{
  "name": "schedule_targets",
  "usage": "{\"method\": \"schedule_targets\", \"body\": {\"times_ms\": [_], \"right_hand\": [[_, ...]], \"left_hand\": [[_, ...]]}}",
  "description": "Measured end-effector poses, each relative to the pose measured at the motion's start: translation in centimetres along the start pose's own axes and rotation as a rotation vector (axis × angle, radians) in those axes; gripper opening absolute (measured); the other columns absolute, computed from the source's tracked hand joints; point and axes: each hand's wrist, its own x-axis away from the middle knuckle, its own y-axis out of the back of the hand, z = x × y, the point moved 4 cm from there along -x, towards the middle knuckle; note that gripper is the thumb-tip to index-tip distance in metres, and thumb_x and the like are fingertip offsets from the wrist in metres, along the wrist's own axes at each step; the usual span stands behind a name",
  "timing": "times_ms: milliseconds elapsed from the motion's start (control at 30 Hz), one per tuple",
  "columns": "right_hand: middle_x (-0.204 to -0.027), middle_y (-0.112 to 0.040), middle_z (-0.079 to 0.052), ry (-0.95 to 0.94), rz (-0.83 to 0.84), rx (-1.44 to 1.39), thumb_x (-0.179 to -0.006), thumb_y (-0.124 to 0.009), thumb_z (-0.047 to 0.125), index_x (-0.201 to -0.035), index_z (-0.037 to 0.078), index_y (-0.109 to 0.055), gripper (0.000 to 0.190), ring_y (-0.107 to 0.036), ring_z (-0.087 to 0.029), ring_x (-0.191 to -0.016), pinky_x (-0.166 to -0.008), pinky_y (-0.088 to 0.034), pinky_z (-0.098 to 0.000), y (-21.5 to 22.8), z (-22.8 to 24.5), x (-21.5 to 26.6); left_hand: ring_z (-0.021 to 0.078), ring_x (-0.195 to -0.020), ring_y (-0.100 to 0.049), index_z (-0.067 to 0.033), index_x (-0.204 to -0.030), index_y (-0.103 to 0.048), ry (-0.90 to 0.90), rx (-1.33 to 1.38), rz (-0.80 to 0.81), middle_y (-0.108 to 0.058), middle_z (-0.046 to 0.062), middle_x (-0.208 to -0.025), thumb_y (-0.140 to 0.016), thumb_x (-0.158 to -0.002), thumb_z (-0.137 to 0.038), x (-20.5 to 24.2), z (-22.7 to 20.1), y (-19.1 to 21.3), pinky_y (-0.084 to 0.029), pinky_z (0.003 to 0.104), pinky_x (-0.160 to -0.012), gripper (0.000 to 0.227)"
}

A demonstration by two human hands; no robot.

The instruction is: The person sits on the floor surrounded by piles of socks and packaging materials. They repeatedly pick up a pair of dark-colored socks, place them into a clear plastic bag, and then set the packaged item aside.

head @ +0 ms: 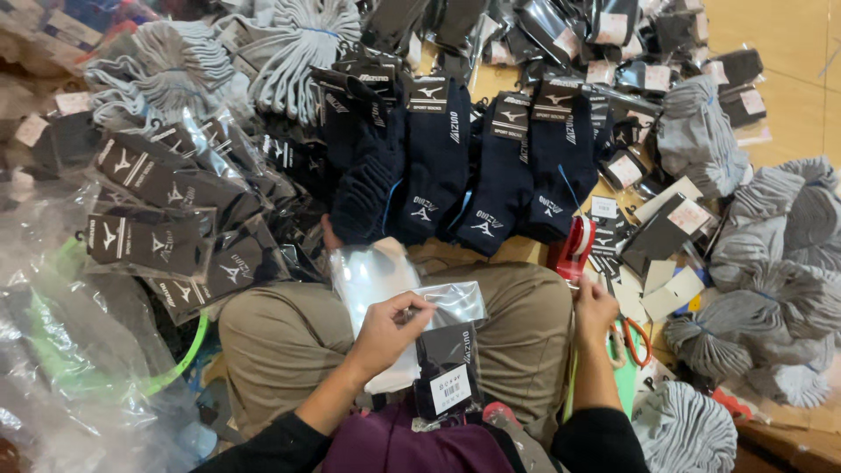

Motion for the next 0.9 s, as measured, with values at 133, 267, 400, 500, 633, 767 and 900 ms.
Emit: {"method": "schedule_targets", "body": {"times_ms": [133,267,400,500,633,767,900], "right_hand": [[-0.058,-0.060,-0.004,0.080,0.267,-0.362,-0.102,-0.072,0.029,-0.102,0.010,-0.078,0.019,-0.053,-0.010,-0.044,-0.040,-0.046,-0.0218,1.6,13.7,8.1],[-0.059,-0.069,-0.008,0.094,0.715,-0.410,-0.077,-0.089,0.016,-0.113,0.009,-0.063,0.045,-0.063,-0.014,-0.043,-0.038,-0.052,-0.0244,-3.9,16.3,16.7],[-0.052,-0.049,0.006,0.333,0.657,-0.111,-0.076,-0.094,0.030,-0.069,0.017,-0.053,0.044,-0.040,-0.004,-0.050,-0.051,-0.034,-0.0239,-2.2,22.1,18.4],[-0.062,-0.059,0.004,0.683,0.684,-0.253,-0.083,-0.081,0.024,-0.068,0.014,-0.060,0.027,-0.051,-0.009,-0.055,-0.055,-0.041,-0.0235,4.5,31.0,19.0],[-0.068,-0.061,-0.011,0.977,0.486,-0.747,-0.082,-0.071,0.010,-0.079,0.004,-0.061,0.013,-0.058,-0.021,-0.059,-0.059,-0.048,-0.0310,7.8,32.7,15.5],[-0.076,-0.063,-0.008,1.045,-0.025,-0.159,-0.088,-0.090,0.013,-0.089,0.006,-0.072,0.019,-0.057,-0.028,-0.067,-0.070,-0.048,-0.0384,3.7,29.9,6.6],[-0.114,-0.063,-0.018,0.769,0.180,0.408,-0.064,-0.095,0.034,-0.114,0.006,-0.072,0.062,-0.061,-0.046,-0.101,-0.089,-0.051,-0.0564,-0.7,23.9,1.6]], "left_hand": [[0.0300,-0.093,-0.077,-0.0139,-0.101,-0.079,-0.069,-0.140,0.006,-0.081,0.011,-0.094,-0.077,-0.086,-0.017,0.2,-0.3,-1.1,-0.061,0.038,-0.075,0.015],[0.0276,-0.099,-0.076,-0.0155,-0.111,-0.078,-0.129,-0.090,-0.045,-0.082,0.010,-0.099,-0.075,-0.084,-0.007,0.6,-3.5,-1.3,-0.062,0.038,-0.080,0.029],[0.0069,-0.076,-0.076,-0.0133,-0.127,-0.071,-0.086,-0.070,-0.221,-0.060,-0.007,-0.148,-0.073,-0.087,-0.013,3.0,-5.2,3.6,-0.060,0.019,-0.068,0.040],[0.0168,-0.109,-0.075,-0.0004,-0.144,-0.049,-0.550,-0.495,-0.630,-0.074,0.008,-0.125,-0.073,-0.093,-0.007,6.4,-10.0,9.1,-0.057,0.028,-0.099,0.058],[0.0333,-0.121,-0.070,0.0089,-0.143,-0.045,-0.780,-0.798,-0.898,-0.067,0.025,-0.132,-0.070,-0.100,0.007,6.8,-12.7,12.6,-0.054,0.039,-0.111,0.049],[0.0330,-0.121,-0.055,-0.0089,-0.108,-0.063,-0.526,-0.735,-0.785,-0.060,0.011,-0.118,-0.080,-0.082,-0.012,2.8,-2.1,12.3,-0.040,0.047,-0.109,0.031],[0.0370,-0.140,-0.047,-0.0017,-0.113,-0.067,0.116,-1.072,-0.382,-0.062,0.017,-0.129,-0.076,-0.074,-0.070,1.7,9.3,6.9,-0.007,0.062,-0.126,0.079]]}}
